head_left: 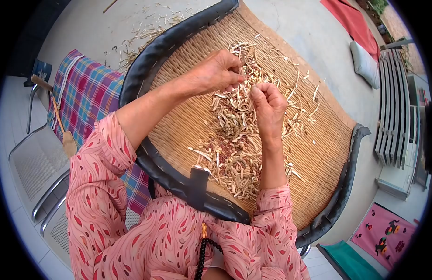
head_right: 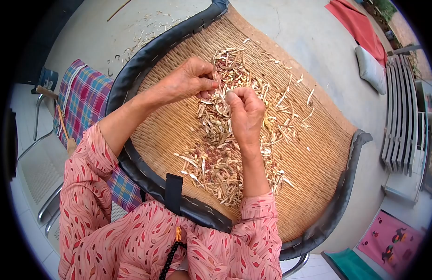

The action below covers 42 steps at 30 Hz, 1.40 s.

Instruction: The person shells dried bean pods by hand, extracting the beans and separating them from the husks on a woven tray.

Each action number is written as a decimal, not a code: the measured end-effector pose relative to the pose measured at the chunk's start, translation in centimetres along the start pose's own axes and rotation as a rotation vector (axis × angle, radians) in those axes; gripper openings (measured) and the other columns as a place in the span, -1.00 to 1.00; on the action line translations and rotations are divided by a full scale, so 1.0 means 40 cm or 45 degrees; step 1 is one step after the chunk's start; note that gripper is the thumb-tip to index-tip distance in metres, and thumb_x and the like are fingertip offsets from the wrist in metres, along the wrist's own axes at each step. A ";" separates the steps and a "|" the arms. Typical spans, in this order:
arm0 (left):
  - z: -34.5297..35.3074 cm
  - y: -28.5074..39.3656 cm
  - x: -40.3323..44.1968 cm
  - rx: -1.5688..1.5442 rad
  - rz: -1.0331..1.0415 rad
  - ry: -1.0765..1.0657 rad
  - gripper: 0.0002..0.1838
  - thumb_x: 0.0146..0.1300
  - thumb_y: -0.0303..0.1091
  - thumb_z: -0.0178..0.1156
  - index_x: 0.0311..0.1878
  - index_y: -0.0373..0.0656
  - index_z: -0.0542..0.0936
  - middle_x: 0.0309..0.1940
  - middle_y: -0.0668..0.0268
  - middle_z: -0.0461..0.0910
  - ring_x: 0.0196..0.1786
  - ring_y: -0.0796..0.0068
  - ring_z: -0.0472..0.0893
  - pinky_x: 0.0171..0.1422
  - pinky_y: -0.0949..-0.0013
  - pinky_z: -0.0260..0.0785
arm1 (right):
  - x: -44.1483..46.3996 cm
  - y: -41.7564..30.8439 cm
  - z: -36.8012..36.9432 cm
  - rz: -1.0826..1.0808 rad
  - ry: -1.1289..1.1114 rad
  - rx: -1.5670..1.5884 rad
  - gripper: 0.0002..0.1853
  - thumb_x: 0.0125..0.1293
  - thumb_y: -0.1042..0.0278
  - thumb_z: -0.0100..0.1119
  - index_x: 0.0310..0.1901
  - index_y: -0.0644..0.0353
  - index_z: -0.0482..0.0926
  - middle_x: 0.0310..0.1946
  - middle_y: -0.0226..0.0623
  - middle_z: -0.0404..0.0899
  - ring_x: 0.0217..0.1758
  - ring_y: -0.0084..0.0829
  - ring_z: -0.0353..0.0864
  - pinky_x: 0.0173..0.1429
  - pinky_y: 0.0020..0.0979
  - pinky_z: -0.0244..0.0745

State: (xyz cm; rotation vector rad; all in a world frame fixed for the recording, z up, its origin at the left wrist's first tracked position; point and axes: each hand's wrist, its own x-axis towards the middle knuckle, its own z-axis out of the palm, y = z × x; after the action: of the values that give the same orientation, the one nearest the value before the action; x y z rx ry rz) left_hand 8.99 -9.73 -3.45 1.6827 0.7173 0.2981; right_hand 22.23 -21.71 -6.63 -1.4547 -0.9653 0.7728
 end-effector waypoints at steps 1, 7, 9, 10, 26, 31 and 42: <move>0.002 -0.006 0.001 -0.035 0.014 -0.009 -0.90 0.20 -0.52 0.15 -0.42 -0.32 0.53 -0.62 0.36 0.52 -0.56 0.70 0.51 -0.53 0.61 0.36 | -0.002 -0.004 0.013 -0.079 0.006 -0.029 -0.92 0.24 0.47 0.12 -0.36 0.29 0.53 -0.61 -0.52 0.44 -0.59 -0.73 0.30 -0.52 -0.63 0.21; 0.018 -0.009 -0.004 -0.074 0.065 -0.031 -0.86 0.19 -0.54 0.15 -0.49 -0.32 0.50 -0.64 0.35 0.50 -0.58 0.68 0.51 -0.56 0.59 0.33 | -0.007 -0.007 0.014 -0.133 -0.051 -0.221 -0.92 0.21 0.49 0.12 -0.38 0.30 0.55 -0.65 -0.49 0.41 -0.57 -0.71 0.30 -0.51 -0.59 0.22; 0.021 -0.018 -0.002 -0.110 0.064 -0.054 -0.86 0.18 -0.55 0.15 -0.50 -0.31 0.49 -0.64 0.36 0.50 -0.58 0.68 0.51 -0.57 0.59 0.34 | -0.010 -0.008 0.012 -0.087 -0.048 -0.219 -0.92 0.21 0.49 0.11 -0.40 0.30 0.54 -0.65 -0.49 0.40 -0.58 -0.71 0.29 -0.51 -0.58 0.21; 0.022 -0.019 -0.001 -0.107 0.060 -0.051 -0.86 0.18 -0.55 0.14 -0.50 -0.31 0.49 -0.64 0.36 0.50 -0.57 0.68 0.51 -0.57 0.58 0.34 | -0.010 -0.007 0.013 -0.066 -0.036 -0.198 -0.92 0.21 0.49 0.11 -0.40 0.30 0.53 -0.65 -0.49 0.39 -0.58 -0.70 0.29 -0.51 -0.58 0.21; 0.008 -0.022 0.003 -0.122 0.014 -0.074 -0.81 0.27 -0.36 0.09 -0.45 -0.22 0.48 -0.61 0.39 0.49 -0.54 0.65 0.51 -0.48 0.58 0.38 | -0.001 0.007 0.003 0.058 0.029 0.030 -0.90 0.21 0.46 0.15 -0.39 0.31 0.54 -0.58 -0.52 0.47 -0.55 -0.75 0.32 -0.48 -0.65 0.23; -0.092 0.045 0.014 -0.757 0.260 0.518 -0.77 0.33 -0.29 0.03 -0.27 -0.29 0.49 -0.40 0.17 0.57 -0.37 0.50 0.58 -0.28 0.47 0.49 | 0.021 0.027 -0.013 -0.015 0.098 -0.057 -0.89 0.22 0.46 0.14 -0.39 0.32 0.55 -0.57 -0.43 0.50 -0.56 -0.67 0.36 -0.49 -0.59 0.28; -0.212 -0.035 0.007 -1.334 0.122 0.466 -0.67 0.36 -0.37 -0.06 -0.08 -0.54 0.42 -0.21 0.05 0.54 -0.32 0.49 0.54 -0.30 0.55 0.47 | 0.010 0.175 0.051 -0.297 0.001 -1.445 -0.87 0.12 0.44 0.13 -0.53 0.24 0.47 -0.53 -0.16 0.47 -0.63 -0.35 0.48 -0.61 -0.31 0.32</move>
State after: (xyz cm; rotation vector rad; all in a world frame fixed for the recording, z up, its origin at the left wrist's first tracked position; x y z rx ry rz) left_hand 4.03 -2.73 -2.76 0.6612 0.5769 0.8896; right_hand 21.51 -20.38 -13.77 -2.2096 -1.6632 -0.0243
